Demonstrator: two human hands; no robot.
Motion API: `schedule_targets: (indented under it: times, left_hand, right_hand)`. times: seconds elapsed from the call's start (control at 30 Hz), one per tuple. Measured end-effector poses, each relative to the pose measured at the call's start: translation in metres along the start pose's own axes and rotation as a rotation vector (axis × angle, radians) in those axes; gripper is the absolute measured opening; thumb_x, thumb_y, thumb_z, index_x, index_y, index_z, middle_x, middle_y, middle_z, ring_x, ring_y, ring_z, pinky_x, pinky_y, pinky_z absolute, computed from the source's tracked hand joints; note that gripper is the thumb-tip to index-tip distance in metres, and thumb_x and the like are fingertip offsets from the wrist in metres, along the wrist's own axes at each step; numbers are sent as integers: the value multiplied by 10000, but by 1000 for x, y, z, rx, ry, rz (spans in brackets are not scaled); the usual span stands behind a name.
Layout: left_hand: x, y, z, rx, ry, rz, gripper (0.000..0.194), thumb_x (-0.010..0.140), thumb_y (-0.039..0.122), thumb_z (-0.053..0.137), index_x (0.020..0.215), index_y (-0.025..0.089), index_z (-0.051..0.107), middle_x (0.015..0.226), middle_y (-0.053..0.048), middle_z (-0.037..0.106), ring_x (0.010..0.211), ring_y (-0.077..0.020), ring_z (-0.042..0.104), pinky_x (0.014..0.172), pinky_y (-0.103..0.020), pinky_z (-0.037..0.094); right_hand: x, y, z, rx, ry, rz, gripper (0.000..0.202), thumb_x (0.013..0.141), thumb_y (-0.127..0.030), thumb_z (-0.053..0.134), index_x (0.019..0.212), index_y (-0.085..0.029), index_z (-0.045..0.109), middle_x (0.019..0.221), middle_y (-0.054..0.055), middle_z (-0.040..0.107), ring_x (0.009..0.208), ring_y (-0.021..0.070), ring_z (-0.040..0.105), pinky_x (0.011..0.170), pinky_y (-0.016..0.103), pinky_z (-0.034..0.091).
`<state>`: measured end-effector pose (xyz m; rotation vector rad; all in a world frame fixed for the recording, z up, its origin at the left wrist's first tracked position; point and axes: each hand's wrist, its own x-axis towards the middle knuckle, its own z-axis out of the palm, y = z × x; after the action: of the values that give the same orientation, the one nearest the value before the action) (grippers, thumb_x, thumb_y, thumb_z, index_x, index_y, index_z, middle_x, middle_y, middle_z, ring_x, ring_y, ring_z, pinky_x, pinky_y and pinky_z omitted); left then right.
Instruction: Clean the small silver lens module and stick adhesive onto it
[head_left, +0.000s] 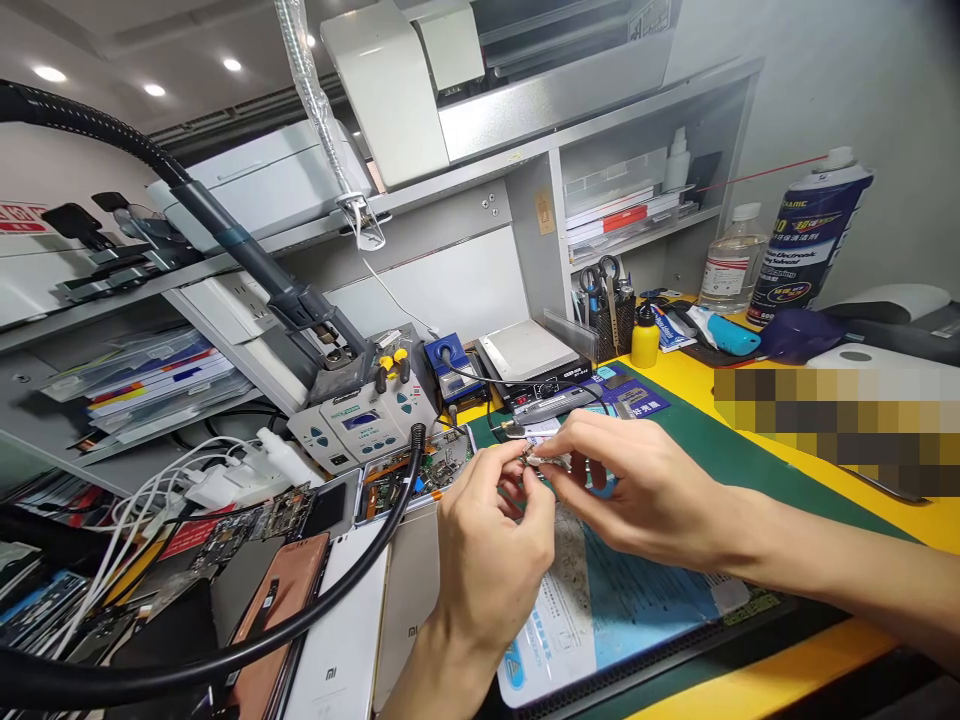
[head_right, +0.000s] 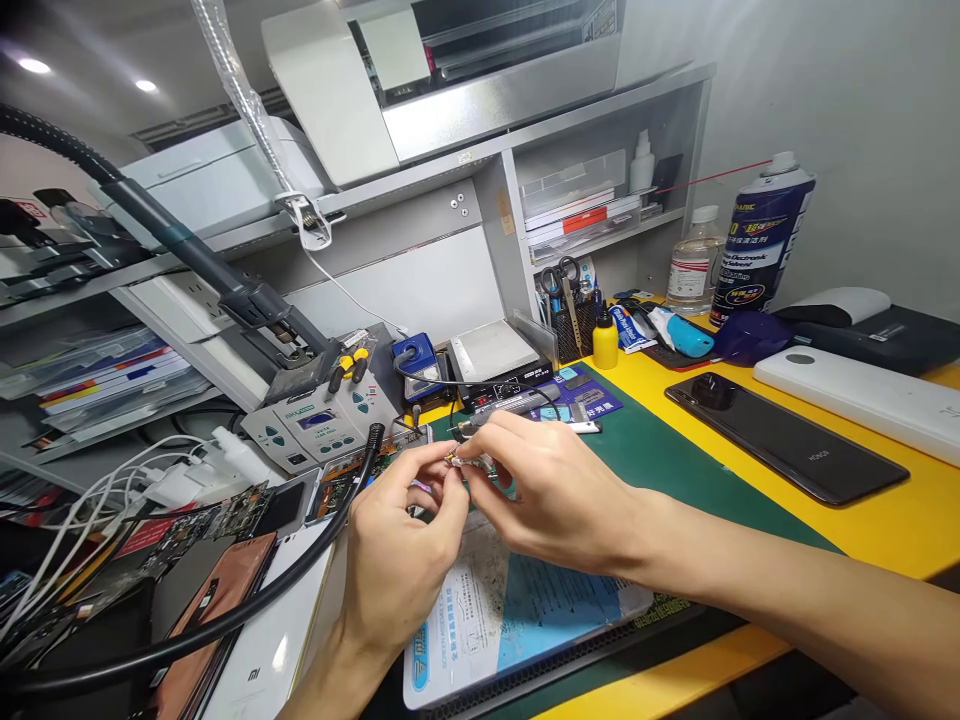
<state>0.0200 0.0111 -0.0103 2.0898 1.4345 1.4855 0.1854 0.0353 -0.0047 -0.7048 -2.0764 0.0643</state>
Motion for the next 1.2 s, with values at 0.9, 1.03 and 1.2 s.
schedule_targets:
  times: [0.9,1.03,1.2]
  left_hand:
    - [-2,-1,0,-90,29,-137,205,869,212,616,1057,175,689,840,-30,716,603,-128,698,518,-193,552]
    - [-2,-1,0,-108,40,-154,201,869,223,623,1051,173,691,840,-35,713,598,-128,693,494,-187,541]
    - [-2,-1,-1,-158,40,-178,202,861,226,633,1046,171,694,836,-41,716,634,-148,708,548,-218,580]
  right_hand:
    - [0,-1,-1,-37,-13,8,95,862,-108,578,918,-134,651,747,39,642,588,129,563,546,253,445]
    - [-1,-1,-1,-36,-4,7,101,864,-115,575,929,-153,643,756,39,651,590,129,561,546,251,447]
    - [-2,-1,-1,-41,-22,18,99,859,-116,574,920,-155,642,751,39,652,586,132,571,546,252,449]
